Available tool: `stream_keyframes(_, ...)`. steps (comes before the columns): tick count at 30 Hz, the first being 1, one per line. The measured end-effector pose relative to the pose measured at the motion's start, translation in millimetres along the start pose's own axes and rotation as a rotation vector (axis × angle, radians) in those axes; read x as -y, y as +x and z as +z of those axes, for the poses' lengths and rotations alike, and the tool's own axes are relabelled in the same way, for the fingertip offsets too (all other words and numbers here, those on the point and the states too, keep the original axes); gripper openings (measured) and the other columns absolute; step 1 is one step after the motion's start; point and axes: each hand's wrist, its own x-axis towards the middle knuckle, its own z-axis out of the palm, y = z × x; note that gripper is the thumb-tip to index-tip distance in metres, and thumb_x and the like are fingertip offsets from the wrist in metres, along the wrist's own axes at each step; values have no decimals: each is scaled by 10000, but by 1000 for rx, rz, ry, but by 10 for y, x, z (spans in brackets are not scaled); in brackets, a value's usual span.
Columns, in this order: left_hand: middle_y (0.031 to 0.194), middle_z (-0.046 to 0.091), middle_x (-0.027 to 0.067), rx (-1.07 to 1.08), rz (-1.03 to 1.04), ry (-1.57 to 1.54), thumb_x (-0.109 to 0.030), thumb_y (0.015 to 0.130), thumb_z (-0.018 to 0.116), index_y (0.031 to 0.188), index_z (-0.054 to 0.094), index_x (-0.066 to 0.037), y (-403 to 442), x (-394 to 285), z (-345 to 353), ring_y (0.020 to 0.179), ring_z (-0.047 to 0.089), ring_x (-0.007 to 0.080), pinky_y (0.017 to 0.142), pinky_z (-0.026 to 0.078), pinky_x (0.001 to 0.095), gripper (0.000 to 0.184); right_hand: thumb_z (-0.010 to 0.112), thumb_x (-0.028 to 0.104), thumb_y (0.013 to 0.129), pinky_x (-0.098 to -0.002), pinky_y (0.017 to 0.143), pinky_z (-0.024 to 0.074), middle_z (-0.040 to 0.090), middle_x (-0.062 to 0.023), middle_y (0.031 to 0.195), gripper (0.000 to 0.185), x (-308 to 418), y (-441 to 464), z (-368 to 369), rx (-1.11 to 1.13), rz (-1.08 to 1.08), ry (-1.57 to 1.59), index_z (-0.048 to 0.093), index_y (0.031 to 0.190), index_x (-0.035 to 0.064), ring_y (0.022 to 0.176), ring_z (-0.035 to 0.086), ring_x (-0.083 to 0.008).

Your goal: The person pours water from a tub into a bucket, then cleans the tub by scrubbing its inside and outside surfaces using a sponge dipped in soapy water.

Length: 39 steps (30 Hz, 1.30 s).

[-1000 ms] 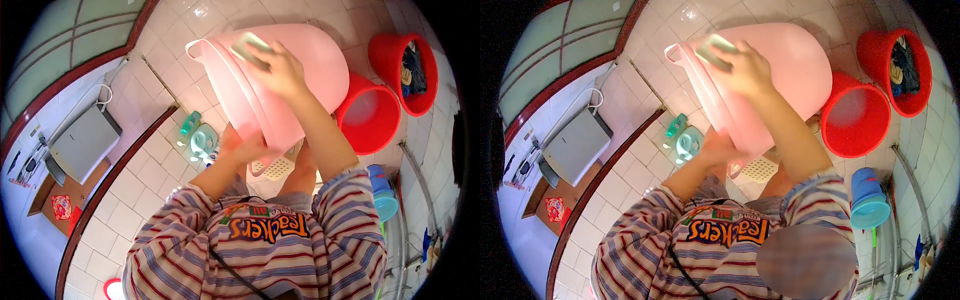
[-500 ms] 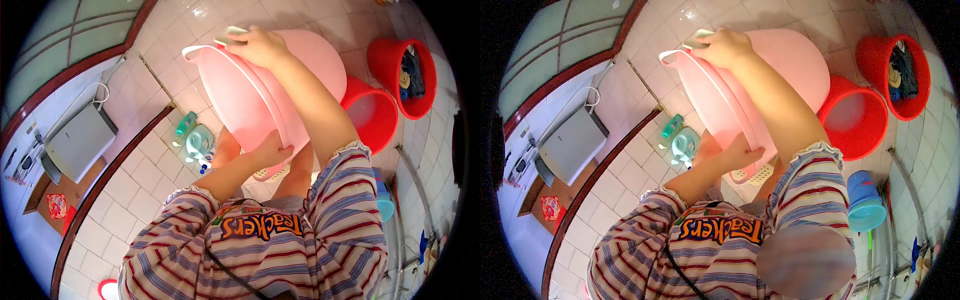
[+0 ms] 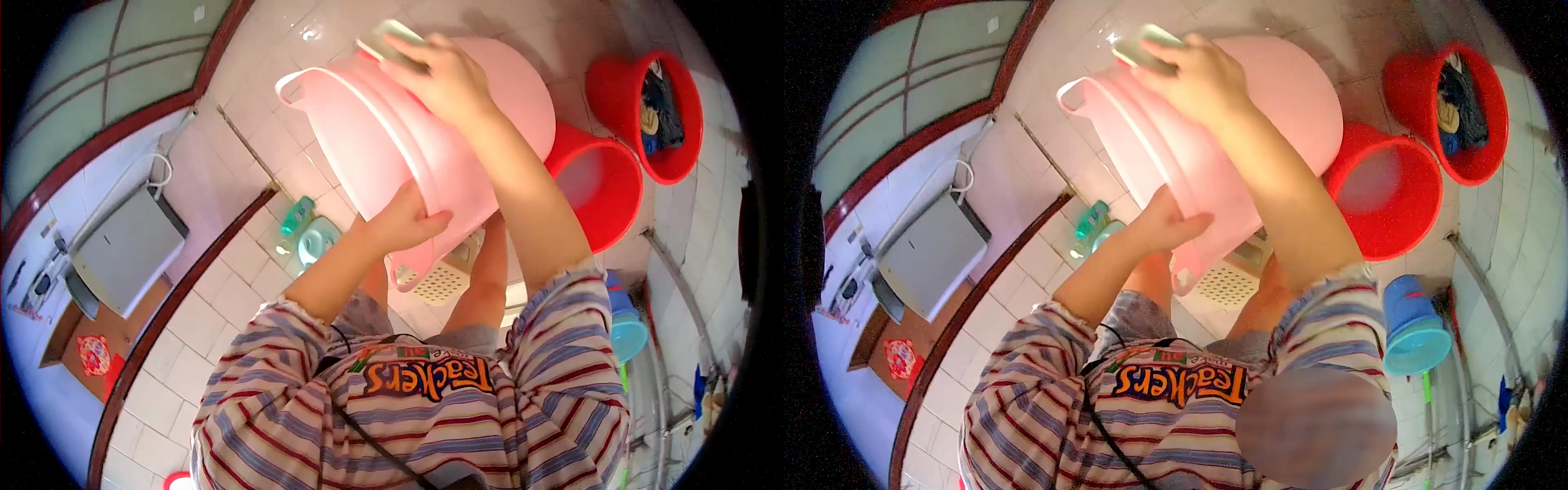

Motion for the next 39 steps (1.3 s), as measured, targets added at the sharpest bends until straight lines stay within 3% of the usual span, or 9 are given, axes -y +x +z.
stream_keyframes(5, 1091, 578, 78, -18, 38, 245, -37, 801, 585, 1173, 509, 27, -394, 419, 65, 1010, 540, 154, 826, 464, 305, 385, 671, 88, 751, -342, 787, 490, 572, -69, 1104, 531, -465, -397, -398, -327, 165, 784, 528, 1261, 131, 995, 557, -200)
stream_keyframes(6, 1068, 590, 69, -56, -107, 173, -31, 802, 589, 1164, 520, 28, -428, 544, 55, 985, 554, 156, 828, 465, 302, 373, 589, -23, 787, -306, 831, 459, 499, -45, 1123, 538, -960, -604, -459, -610, -98, 281, 458, 1305, 43, 969, 523, -149)
stream_keyframes(7, 1045, 602, 60, -96, -256, 100, -25, 804, 593, 1154, 530, 28, -460, 599, 47, 960, 568, 159, 831, 466, 299, 360, 596, 0, 813, -298, 889, 439, 495, -52, 1184, 508, -1298, -917, -533, -640, 216, 720, 459, 1299, 49, 1032, 508, -156)
stream_keyframes(9, 984, 624, 71, -193, -303, 41, -32, 818, 582, 1116, 560, 16, -481, 536, -36, 907, 583, 153, 788, 474, 292, 303, 623, 137, 858, -278, 907, 403, 461, -99, 1302, 580, -1869, -1374, -634, -1046, 260, 220, 374, 1370, 27, 1071, 479, -162)
stream_keyframes(16, 1015, 648, 87, -522, -97, -196, 45, 777, 621, 1063, 595, 40, -12, -185, -245, 903, 608, 141, 814, 495, 294, 287, 553, 311, 888, -304, 950, 369, 406, -85, 1361, 631, -5616, -2879, 150, -623, 954, 606, 313, 1402, 34, 1163, 442, -208)
stream_keyframes(22, 1034, 647, 89, -521, -124, 106, 98, 750, 638, 1098, 592, 29, 123, -269, 15, 976, 588, 151, 881, 458, 304, 358, 517, 324, 894, -311, 992, 332, 371, -76, 1390, 622, -6153, -2557, 655, -297, 1122, 390, 305, 1407, 43, 1215, 395, -211)
stream_keyframes(29, 1075, 625, 78, -491, -130, 69, 88, 766, 624, 1160, 544, 23, 99, -186, 53, 988, 582, 154, 886, 454, 298, 407, 476, 340, 901, -320, 1040, 287, 329, -65, 1423, 613, -3855, -2124, -29, -737, 942, 1240, 296, 1413, 54, 1275, 341, -214)
stream_keyframes(34, 1009, 645, 59, -408, -107, 25, 57, 773, 642, 1112, 574, 13, 145, -145, 57, 909, 600, 117, 821, 485, 274, 349, 548, 42, 813, -356, 1066, 250, 376, -106, 1400, 509, -1893, -2090, -247, -635, 310, 800, 453, 1310, -6, 1273, 360, -222)
stream_keyframes(39, 971, 656, 49, -344, -89, 150, -29, 758, 688, 1075, 589, -2, 61, 36, -22, 888, 610, 124, 806, 493, 279, 333, 715, 278, 668, -414, 840, 440, 544, -146, 1076, 482, -373, -1733, -127, -133, -280, 228, 637, 1141, 234, 986, 522, -331)
